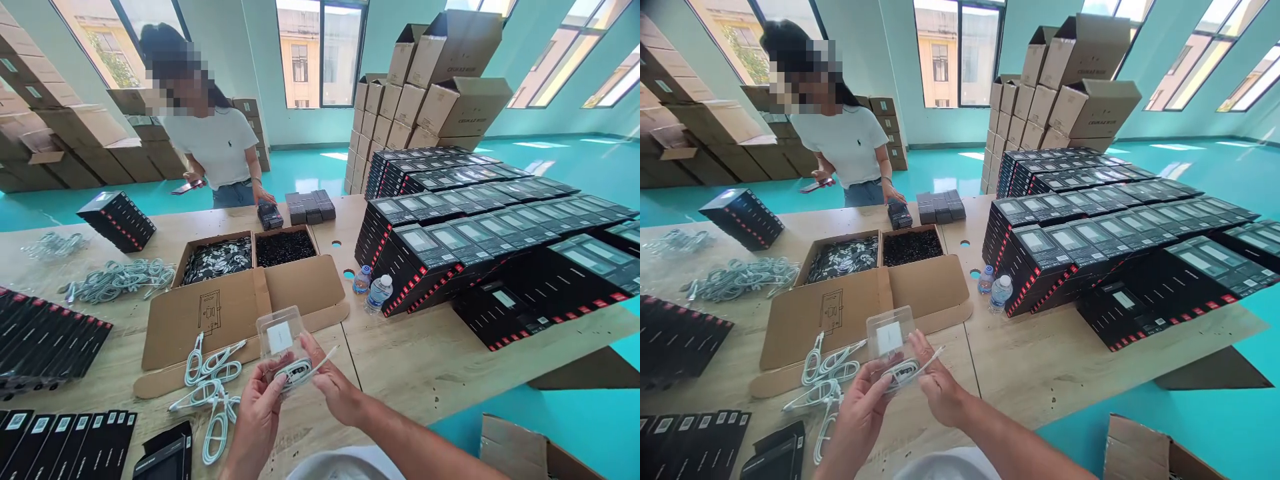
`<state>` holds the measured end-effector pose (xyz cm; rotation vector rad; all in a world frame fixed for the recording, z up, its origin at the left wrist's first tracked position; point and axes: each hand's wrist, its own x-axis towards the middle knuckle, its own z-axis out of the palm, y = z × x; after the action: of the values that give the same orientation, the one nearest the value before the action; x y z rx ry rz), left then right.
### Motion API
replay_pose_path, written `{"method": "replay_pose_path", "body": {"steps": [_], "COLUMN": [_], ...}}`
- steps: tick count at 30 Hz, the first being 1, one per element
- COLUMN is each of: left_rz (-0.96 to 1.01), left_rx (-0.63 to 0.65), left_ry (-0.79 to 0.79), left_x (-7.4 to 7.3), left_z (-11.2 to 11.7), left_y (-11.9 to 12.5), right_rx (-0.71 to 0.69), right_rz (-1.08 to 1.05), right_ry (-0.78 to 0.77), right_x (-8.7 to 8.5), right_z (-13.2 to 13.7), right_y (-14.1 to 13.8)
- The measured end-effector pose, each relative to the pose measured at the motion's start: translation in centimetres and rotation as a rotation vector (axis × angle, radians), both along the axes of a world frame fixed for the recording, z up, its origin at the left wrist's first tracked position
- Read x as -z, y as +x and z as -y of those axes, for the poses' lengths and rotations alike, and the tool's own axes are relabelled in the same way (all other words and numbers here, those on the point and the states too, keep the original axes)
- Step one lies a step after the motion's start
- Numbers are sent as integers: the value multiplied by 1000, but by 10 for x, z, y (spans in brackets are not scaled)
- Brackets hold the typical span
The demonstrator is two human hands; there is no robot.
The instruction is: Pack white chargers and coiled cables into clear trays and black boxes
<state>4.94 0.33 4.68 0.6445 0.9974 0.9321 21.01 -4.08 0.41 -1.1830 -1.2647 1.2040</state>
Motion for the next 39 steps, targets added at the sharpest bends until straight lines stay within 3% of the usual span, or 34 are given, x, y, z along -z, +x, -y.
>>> {"method": "replay_pose_path", "body": {"steps": [3, 7, 10, 14, 17, 22, 24, 28, 31, 39], "left_rz": [14, 19, -21, -85, -131, -68, 10, 155, 160, 102], "left_rx": [24, 17, -44, -187, -250, -74, -66, -124, -136, -110], "left_ry": [15, 5, -20, -47, -58, -154, -201, -161, -150, -110], "left_x": [-6, -11, -12, -8, -4, -8, -11, -17, -19, -28], "left_z": [1, 5, 10, 13, 11, 6, 3, -2, -3, 4], "left_y": [-3, 2, 10, 21, 19, -5, -13, -17, -16, -5], "right_rx": [17, 17, 100, 257, 294, 47, -5, 169, 311, 464], "right_rz": [-360, -439, -331, 4, 127, 30, 17, 20, -40, -289], "right_ry": [-209, -307, -272, -143, -97, -153, -149, -102, -76, -68], "right_x": [-8, -19, -20, -14, -12, -14, -20, -39, -50, -49], "right_z": [-1, -8, -10, -11, -13, -15, -14, -13, -14, -20], "right_y": [11, 16, 7, -11, -18, -16, -15, -15, -16, -22]}}
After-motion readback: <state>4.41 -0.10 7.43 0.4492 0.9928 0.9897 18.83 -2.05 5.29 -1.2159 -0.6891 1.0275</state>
